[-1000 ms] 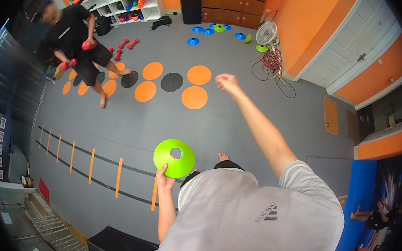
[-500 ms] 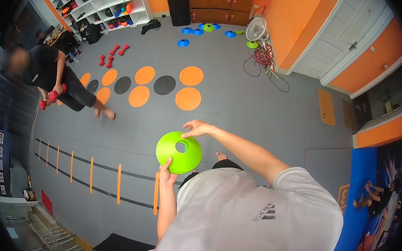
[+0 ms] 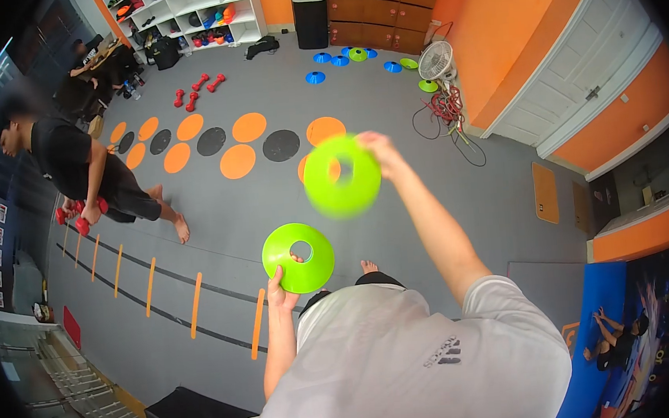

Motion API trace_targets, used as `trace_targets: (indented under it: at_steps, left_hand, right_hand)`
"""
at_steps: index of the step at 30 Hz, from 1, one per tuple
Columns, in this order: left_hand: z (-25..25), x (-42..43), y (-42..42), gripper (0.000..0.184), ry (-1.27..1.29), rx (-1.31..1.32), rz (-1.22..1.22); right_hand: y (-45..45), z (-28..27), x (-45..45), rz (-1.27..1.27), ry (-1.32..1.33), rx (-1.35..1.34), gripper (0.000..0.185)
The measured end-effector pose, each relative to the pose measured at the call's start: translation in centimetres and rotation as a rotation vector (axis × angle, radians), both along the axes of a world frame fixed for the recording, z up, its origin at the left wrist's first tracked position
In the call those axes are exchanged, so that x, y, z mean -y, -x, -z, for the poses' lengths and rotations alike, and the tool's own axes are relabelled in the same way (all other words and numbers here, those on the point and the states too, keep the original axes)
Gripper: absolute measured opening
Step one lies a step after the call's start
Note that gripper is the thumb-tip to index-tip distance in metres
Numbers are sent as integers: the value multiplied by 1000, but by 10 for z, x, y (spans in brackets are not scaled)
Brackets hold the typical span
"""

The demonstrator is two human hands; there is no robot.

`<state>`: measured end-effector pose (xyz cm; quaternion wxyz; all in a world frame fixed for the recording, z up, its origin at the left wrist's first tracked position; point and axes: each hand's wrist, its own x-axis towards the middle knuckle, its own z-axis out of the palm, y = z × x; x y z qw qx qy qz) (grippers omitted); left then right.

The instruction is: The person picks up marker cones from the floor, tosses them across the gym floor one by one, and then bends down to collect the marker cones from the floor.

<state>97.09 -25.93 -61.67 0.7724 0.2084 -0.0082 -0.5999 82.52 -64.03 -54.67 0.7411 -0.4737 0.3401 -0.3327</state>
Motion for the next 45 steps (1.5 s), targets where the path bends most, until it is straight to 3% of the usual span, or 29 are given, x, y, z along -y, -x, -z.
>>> trace_targets:
  at_steps: [1, 2, 4, 7, 22, 24, 28, 30, 33, 36, 39, 41, 45]
  left_hand:
    - [-2, -2, 1, 46, -10, 9, -1]
    - [-4, -4, 3, 45, -19, 18, -2]
    - [-5, -8, 1, 45, -41, 13, -6]
    - [-7, -9, 2, 46, -71, -7, -10]
    - [-15, 7, -6, 47, -192, 92, 36]
    - [-14, 10, -7, 48, -202, 154, 51]
    - [-18, 32, -2, 50, -194, 244, 79]
    - [-29, 50, 0, 49, -176, 254, 97]
    - [-38, 62, 0, 47, -179, 230, 118]
    - [-42, 65, -2, 47, -191, 208, 103]
    - [-38, 68, -5, 50, -133, 274, 107]
    - [-31, 70, -8, 53, -41, 339, 154]
    - [-36, 67, 3, 59, -152, 196, 59]
  right_hand:
    - [15, 3, 24, 293, -69, 38, 22]
    - [32, 27, 60, 414, -80, -34, 24]
    - [47, -3, 58, 465, -104, -121, 26]
    - [59, -19, 53, 322, -58, -129, 29]
    - [76, -8, 23, 187, -28, -172, 32]
    - [66, 1, 7, 85, 10, -223, 32]
    - [30, 35, -55, -416, 64, -418, 39]
    - [21, 27, -95, -544, 81, -443, 38]
    - [18, 37, -107, -575, 343, -527, 47]
    - [29, 22, -107, -435, 71, -375, 49]
    - [33, 0, -107, -493, -205, 11, 48]
    - [31, -21, -102, -540, -205, 141, 42]
    - [25, -59, -63, -688, -145, 261, 37]
